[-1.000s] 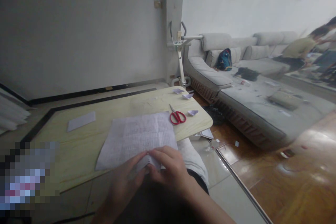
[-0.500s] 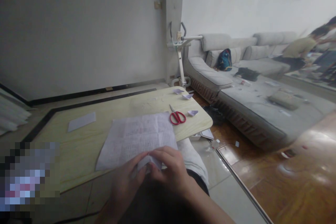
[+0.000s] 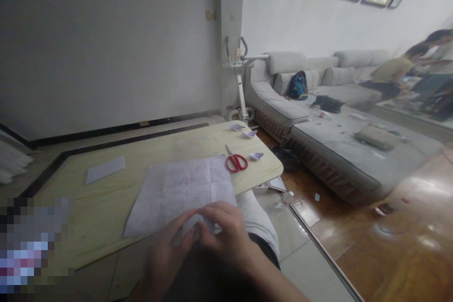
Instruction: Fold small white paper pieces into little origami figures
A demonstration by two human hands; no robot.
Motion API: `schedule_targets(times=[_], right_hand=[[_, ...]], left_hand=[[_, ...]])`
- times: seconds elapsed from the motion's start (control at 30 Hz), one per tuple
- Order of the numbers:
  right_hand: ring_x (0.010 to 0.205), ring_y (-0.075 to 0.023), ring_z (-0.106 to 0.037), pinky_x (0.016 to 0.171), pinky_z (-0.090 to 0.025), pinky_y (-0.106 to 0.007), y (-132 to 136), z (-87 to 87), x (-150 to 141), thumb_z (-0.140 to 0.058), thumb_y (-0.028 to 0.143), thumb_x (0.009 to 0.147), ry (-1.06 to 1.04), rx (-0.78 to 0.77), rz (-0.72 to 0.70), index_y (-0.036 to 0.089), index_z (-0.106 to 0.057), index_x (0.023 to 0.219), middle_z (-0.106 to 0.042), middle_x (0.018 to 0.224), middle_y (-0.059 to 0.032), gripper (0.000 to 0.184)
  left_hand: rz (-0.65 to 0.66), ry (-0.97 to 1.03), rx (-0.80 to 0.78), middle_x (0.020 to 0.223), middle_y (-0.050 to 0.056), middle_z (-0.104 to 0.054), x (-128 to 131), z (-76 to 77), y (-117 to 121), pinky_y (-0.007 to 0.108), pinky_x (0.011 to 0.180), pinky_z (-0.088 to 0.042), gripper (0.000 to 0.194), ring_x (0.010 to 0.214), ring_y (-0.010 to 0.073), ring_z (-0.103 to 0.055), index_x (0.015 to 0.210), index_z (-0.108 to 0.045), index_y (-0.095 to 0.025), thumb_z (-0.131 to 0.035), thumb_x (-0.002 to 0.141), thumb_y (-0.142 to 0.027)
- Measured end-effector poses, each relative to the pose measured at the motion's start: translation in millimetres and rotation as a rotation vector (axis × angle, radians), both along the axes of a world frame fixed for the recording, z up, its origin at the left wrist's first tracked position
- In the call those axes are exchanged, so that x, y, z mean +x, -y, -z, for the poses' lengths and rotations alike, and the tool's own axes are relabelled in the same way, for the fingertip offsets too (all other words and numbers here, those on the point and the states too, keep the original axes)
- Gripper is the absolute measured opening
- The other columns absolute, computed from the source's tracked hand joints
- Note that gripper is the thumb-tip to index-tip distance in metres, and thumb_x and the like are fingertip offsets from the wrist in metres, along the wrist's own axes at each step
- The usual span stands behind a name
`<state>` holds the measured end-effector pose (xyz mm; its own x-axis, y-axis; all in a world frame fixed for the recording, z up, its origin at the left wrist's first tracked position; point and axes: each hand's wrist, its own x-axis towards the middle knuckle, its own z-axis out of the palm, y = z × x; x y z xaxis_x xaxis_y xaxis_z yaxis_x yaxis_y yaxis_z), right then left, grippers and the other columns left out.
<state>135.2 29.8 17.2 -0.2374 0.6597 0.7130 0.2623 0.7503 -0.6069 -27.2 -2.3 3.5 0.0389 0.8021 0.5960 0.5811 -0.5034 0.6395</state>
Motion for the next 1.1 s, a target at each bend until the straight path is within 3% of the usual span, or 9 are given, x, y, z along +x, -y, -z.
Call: schedule_targets(times=[0.4,0.83,0.97,1.1], right_hand=[[0.071,-0.0190,-0.068,0.065,-0.056,-0.028,0.5,-1.4,0.1,-0.058,0.010,0.080,0.048,0.004,-0.007,0.017,-0.070,0.100,-0.073,0.082,-0.0090,0.024],[0.070,-0.0181,-0.068,0.064,-0.055,-0.026,0.2,-3.6,-0.9,-0.059,0.010,0.081,0.029,-0.036,-0.029,0.017,-0.072,0.097,-0.074,0.081,-0.0085,0.022],[0.066,-0.0171,-0.065,0.063,-0.052,-0.027,-0.9,-1.3,-1.9,-0.059,0.014,0.080,0.016,-0.212,-0.030,0.017,-0.073,0.088,-0.072,0.074,-0.0059,0.017],[0.059,-0.0154,-0.061,0.056,-0.049,-0.025,-8.4,-1.7,-3.1,-0.058,0.022,0.079,-0.135,-0.674,-0.039,0.017,-0.068,0.074,-0.066,0.063,-0.0017,0.013]], left_hand=[[0.011,0.000,0.040,0.096,0.009,-0.079,-0.3,-0.4,1.3,0.022,0.079,-0.060,0.021,0.086,0.0191,-0.076,0.106,-0.069,-0.013,-0.059,0.088,-0.018],[-0.015,0.002,-0.020,0.093,0.009,-0.079,1.4,-0.3,1.4,0.023,0.076,-0.061,0.020,0.083,0.0197,-0.077,0.103,-0.070,-0.013,-0.059,0.088,-0.021],[-0.013,0.048,-0.107,0.090,0.006,-0.079,0.0,0.6,0.5,0.024,0.073,-0.061,0.017,0.081,0.0193,-0.076,0.101,-0.069,-0.017,-0.060,0.087,-0.023],[0.048,0.078,-0.201,0.097,0.004,-0.076,-4.4,2.8,0.4,0.026,0.074,-0.060,0.025,0.085,0.0188,-0.073,0.111,-0.063,-0.022,-0.062,0.087,-0.025]])
